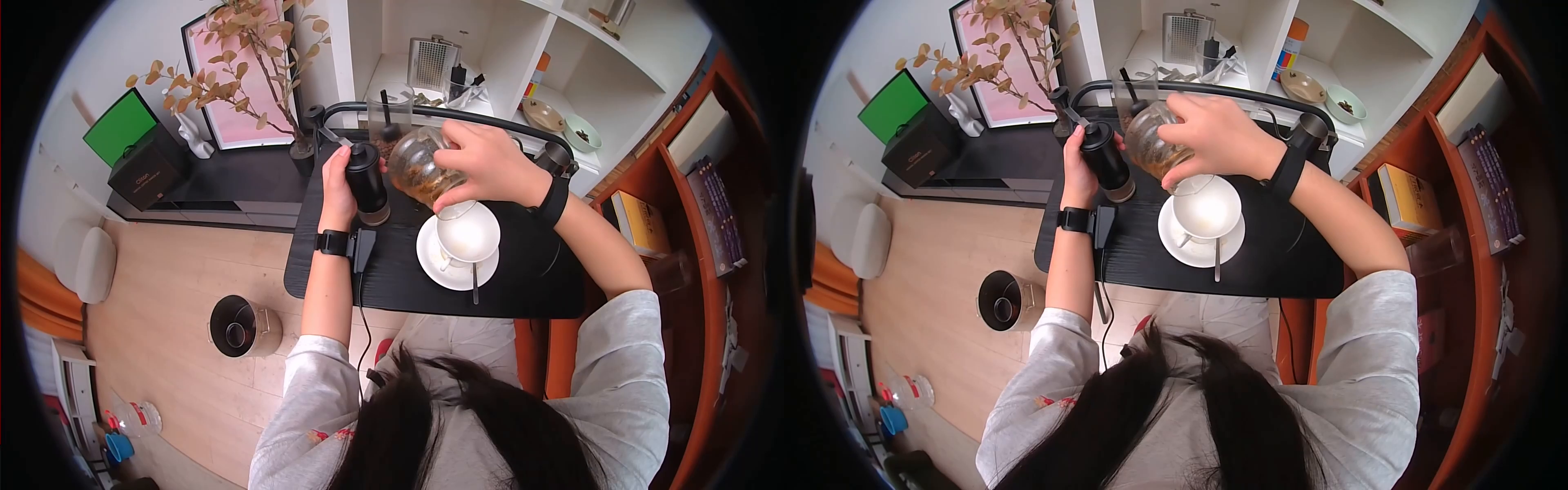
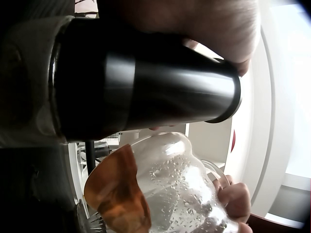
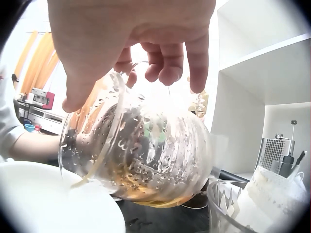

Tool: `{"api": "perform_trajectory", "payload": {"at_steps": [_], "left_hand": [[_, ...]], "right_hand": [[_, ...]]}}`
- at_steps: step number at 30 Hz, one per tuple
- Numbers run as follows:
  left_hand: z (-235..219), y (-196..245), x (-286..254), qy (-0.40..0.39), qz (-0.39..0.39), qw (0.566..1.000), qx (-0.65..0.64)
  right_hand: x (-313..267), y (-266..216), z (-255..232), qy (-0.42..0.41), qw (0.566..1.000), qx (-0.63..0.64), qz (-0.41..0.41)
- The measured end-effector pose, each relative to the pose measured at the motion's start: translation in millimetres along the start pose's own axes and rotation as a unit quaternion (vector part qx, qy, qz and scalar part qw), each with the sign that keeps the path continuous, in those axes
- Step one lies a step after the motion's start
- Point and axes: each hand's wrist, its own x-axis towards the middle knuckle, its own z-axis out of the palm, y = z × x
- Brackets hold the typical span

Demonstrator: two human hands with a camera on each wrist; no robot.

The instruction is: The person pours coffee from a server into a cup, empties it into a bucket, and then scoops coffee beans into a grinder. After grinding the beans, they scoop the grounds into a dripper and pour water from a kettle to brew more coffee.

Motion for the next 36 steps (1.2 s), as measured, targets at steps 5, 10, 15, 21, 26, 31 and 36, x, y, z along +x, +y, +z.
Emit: {"api": "perform_trajectory", "payload": {"at_steps": [5,10,15,21,26,31,36], "left_hand": [[-2,-2,2,0.002,-0.003,0.999,-0.033],[-2,-2,1,0.004,-0.005,0.999,-0.034],[0,0,0,0.003,-0.006,1.0,-0.02],[-1,1,0,0.003,-0.02,1.0,0.009],[-2,0,1,0.006,-0.023,1.0,0.005],[-3,0,1,0.007,-0.023,1.0,0.007],[-2,0,0,0.005,-0.022,1.0,0.008]], "right_hand": [[-6,-8,-1,0.003,1.0,-0.006,0.016],[-13,-8,-1,-0.025,0.998,0.022,0.046],[-17,-9,-1,-0.025,0.998,0.03,0.049],[-22,-8,1,-0.018,0.998,0.042,0.051],[-23,-8,2,-0.013,0.998,0.042,0.049],[-23,-8,3,0.025,0.999,0.018,0.02],[-23,-11,1,0.03,0.999,-0.001,0.016]]}}
